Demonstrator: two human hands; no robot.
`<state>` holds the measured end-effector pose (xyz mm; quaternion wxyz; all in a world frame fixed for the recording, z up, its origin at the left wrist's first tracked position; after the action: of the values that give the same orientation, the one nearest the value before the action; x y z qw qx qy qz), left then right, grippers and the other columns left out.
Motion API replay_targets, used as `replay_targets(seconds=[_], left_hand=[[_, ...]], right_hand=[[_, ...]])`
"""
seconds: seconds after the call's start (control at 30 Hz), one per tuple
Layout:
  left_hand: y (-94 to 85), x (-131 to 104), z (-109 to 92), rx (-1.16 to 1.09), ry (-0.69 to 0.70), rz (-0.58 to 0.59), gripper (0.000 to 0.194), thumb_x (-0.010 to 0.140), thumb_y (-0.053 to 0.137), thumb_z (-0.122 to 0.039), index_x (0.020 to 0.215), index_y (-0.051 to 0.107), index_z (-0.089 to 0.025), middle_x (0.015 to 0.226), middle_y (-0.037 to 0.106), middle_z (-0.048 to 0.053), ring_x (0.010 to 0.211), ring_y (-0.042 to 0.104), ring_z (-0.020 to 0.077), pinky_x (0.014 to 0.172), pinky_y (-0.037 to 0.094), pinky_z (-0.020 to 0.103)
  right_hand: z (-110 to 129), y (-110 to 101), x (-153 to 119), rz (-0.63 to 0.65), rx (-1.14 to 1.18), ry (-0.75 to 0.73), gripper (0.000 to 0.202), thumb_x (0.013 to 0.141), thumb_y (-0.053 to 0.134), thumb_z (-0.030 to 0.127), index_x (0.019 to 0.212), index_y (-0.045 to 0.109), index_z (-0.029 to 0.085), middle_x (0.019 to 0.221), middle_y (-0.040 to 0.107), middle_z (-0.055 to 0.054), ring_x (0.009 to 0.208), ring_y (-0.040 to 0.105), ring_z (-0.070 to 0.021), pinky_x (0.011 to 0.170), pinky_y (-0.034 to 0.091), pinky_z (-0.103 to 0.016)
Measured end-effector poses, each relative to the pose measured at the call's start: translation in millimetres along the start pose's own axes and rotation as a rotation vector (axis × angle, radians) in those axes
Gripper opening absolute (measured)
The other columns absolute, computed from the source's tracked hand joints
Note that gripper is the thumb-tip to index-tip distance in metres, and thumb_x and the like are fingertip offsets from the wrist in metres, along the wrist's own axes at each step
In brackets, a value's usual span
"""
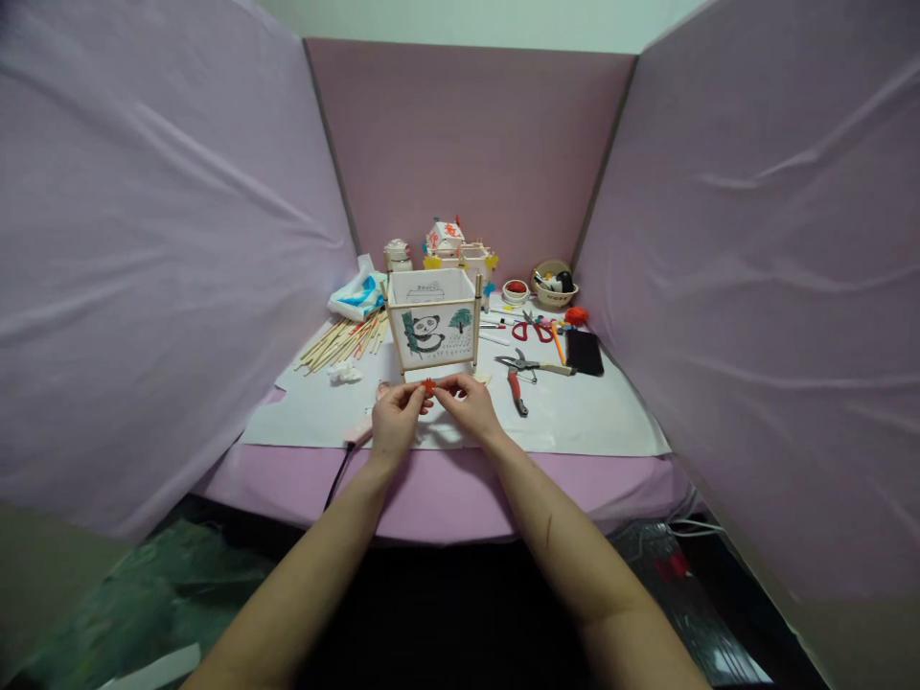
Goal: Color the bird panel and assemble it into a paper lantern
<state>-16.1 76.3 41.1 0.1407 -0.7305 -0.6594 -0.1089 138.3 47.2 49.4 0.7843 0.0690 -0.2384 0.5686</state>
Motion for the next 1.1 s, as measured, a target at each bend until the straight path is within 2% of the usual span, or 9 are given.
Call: replay_targets(seconds=[0.3,0.4,0.47,0.53,0.63,0.77,0.87,1.0,1.1], left_hand=[[3.5,-7.2,-10.2,0.198,0.021,0.072,0.021,0.091,0.055,-0.031,0.088,0.069,-0.016,0.084,0.073,0.007,0.075,0.07,0.0199,0.072,0.053,0.031],[-17.6,-10.2,-18.5,0.353,0.038,0.056,0.016,0.088,0.06,-0.025,0.099,0.069,-0.018,0.099,0.071,0.01,0.1,0.065,0.026,0.093,0.047,0.039],[-38.7,-11.4,-18.4,0.456,0.011,0.027,0.029,0.082,0.067,-0.023,0.111,0.067,-0.018,0.115,0.065,0.014,0.12,0.052,0.0335,0.107,0.034,0.048],[-59.1,-11.6,-11.9,0.534,-0.049,-0.002,0.043,0.076,0.074,-0.023,0.117,0.064,-0.016,0.126,0.058,0.018,0.131,0.039,0.0411,0.111,0.023,0.057],[-76.7,-10.5,5.1,0.565,-0.15,-0.003,0.044,0.069,0.077,-0.018,0.11,0.065,-0.014,0.124,0.055,0.02,0.129,0.036,0.0449,0.11,0.021,0.061],[-81.8,-8.5,20.7,0.448,-0.228,0.016,0.023,0.069,0.072,-0.013,0.091,0.065,-0.015,0.108,0.058,0.016,0.126,0.039,0.0415,0.109,0.026,0.056],[-80.4,-9.3,20.7,0.238,-0.254,0.062,0.015,0.076,0.073,-0.025,0.084,0.063,-0.017,0.096,0.06,0.011,0.117,0.049,0.0348,0.104,0.037,0.048],[-71.3,-14.2,15.4,-0.14,-0.305,0.137,0.036,0.086,0.062,-0.053,0.095,0.061,-0.018,0.093,0.06,0.006,0.092,0.059,0.0217,0.087,0.052,0.038],[-55.2,-19.5,16.7,-0.383,-0.379,0.219,0.051,0.083,0.063,-0.059,0.108,0.06,-0.015,0.086,0.056,0.004,0.076,0.056,0.0159,0.071,0.054,0.031]], right_hand=[[1.2,-7.1,-1.0,-0.078,-0.001,0.008,0.014,0.079,0.065,0.032,0.075,0.07,0.019,0.075,0.07,-0.003,0.07,0.059,-0.0168,0.07,0.047,-0.031],[3.0,-14.9,-1.7,-0.122,-0.045,-0.01,0.014,0.079,0.063,0.03,0.076,0.071,0.019,0.077,0.07,-0.003,0.072,0.059,-0.017,0.072,0.046,-0.031],[2.8,-19.2,-1.9,-0.146,-0.068,-0.011,0.014,0.079,0.063,0.03,0.075,0.07,0.019,0.075,0.069,-0.003,0.07,0.058,-0.017,0.071,0.046,-0.031],[2.4,-20.9,-1.9,-0.151,-0.075,-0.008,0.015,0.079,0.062,0.031,0.075,0.07,0.019,0.075,0.068,-0.003,0.069,0.057,-0.0168,0.07,0.045,-0.031],[3.4,-19.8,-2.1,-0.14,-0.081,-0.009,0.016,0.08,0.062,0.032,0.076,0.071,0.019,0.076,0.069,-0.003,0.069,0.057,-0.0171,0.071,0.045,-0.031],[2.3,-20.8,-2.0,-0.146,-0.065,0.012,0.017,0.08,0.064,0.034,0.075,0.071,0.02,0.076,0.069,-0.004,0.07,0.057,-0.0181,0.071,0.046,-0.032],[-4.7,-23.5,-0.2,-0.155,0.023,0.076,0.019,0.078,0.067,0.038,0.075,0.07,0.02,0.075,0.069,-0.004,0.07,0.058,-0.0185,0.07,0.046,-0.032],[-11.4,-19.5,2.9,-0.096,0.244,0.134,0.023,0.076,0.072,0.042,0.08,0.07,0.02,0.081,0.071,-0.004,0.076,0.061,-0.0184,0.076,0.047,-0.032],[-10.1,-13.9,3.0,-0.034,0.308,0.125,0.021,0.077,0.071,0.041,0.081,0.069,0.021,0.083,0.071,-0.003,0.079,0.061,-0.0173,0.079,0.046,-0.031]])
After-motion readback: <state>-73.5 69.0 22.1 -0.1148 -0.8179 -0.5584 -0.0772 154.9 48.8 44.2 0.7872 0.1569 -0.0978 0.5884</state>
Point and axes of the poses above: each hand's wrist, its own x-axis towards the middle knuckle, its own y-axis out of the palm, z = x × y, the point moved 9 cm from there along x, towards the middle knuckle
